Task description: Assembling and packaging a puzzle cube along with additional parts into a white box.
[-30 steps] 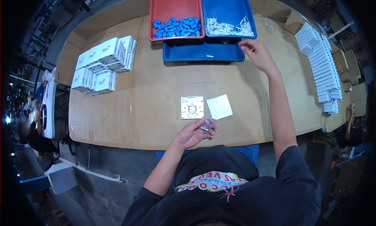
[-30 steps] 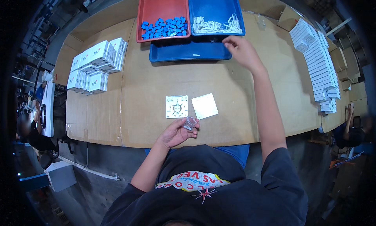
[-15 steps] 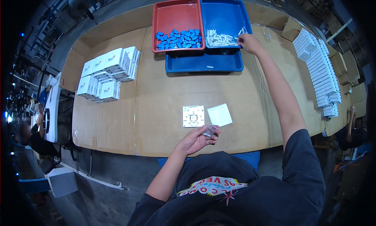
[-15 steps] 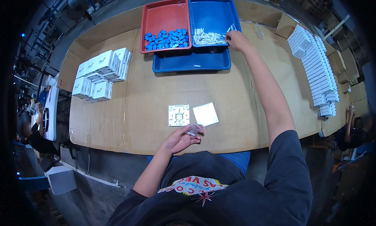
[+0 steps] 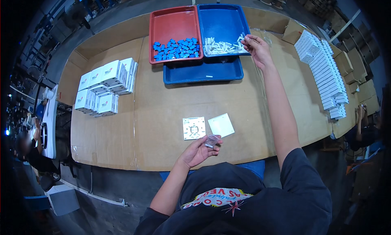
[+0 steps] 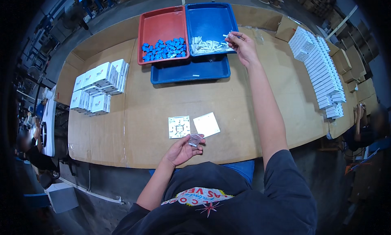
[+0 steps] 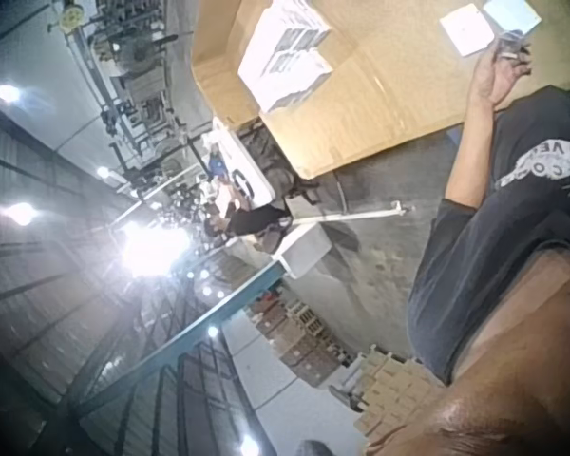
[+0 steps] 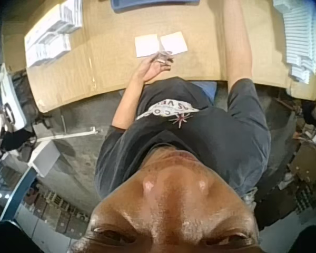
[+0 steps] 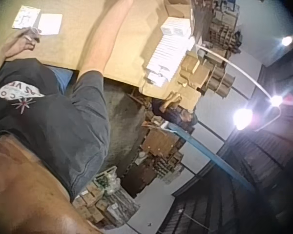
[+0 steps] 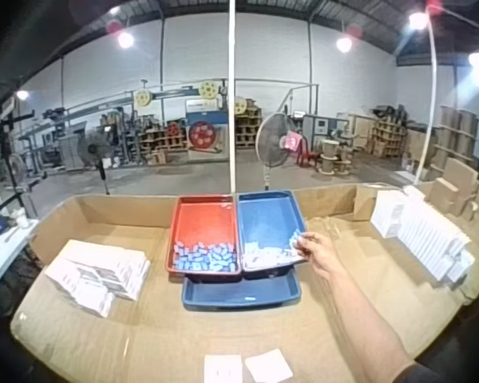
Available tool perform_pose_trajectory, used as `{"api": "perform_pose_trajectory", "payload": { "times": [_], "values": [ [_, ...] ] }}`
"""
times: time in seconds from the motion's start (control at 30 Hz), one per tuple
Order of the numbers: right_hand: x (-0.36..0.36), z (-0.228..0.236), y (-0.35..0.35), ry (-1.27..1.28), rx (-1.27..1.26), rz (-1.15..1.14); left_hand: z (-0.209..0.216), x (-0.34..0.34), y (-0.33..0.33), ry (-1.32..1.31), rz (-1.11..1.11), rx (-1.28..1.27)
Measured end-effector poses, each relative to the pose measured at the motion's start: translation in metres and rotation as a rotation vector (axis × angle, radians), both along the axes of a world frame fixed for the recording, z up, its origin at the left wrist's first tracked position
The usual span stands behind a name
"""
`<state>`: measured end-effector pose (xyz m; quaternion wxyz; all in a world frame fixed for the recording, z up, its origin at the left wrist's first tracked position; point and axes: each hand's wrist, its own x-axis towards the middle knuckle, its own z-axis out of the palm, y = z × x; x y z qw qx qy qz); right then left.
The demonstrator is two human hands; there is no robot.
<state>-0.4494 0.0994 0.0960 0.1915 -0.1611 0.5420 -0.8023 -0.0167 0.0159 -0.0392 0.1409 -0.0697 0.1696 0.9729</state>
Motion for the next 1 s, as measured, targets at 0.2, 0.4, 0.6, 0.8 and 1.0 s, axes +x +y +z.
{"api": "perform_pose_trajectory", "payload": {
  "times": [0.2, 0.4, 0.6, 0.8, 1.0],
  "values": [
    [0.068, -0.019, 0.029, 0.012, 0.106, 0.088, -0.011, 0.000, 0.003, -0.025, 0.000, 0.034],
    [0.175, -0.059, 0.061, -0.018, 0.311, 0.325, -0.004, -0.003, 0.007, -0.078, 0.071, -0.026],
    [0.233, -0.068, 0.084, 0.070, 0.366, 0.461, 0.013, -0.007, 0.013, -0.160, 0.118, -0.092],
    [0.250, -0.055, 0.083, 0.175, 0.564, 0.560, 0.017, -0.008, 0.014, -0.186, 0.101, -0.130],
    [0.242, -0.054, 0.074, 0.355, 0.676, 0.726, 0.015, -0.006, 0.015, -0.182, 0.085, -0.175]
  ]
}}
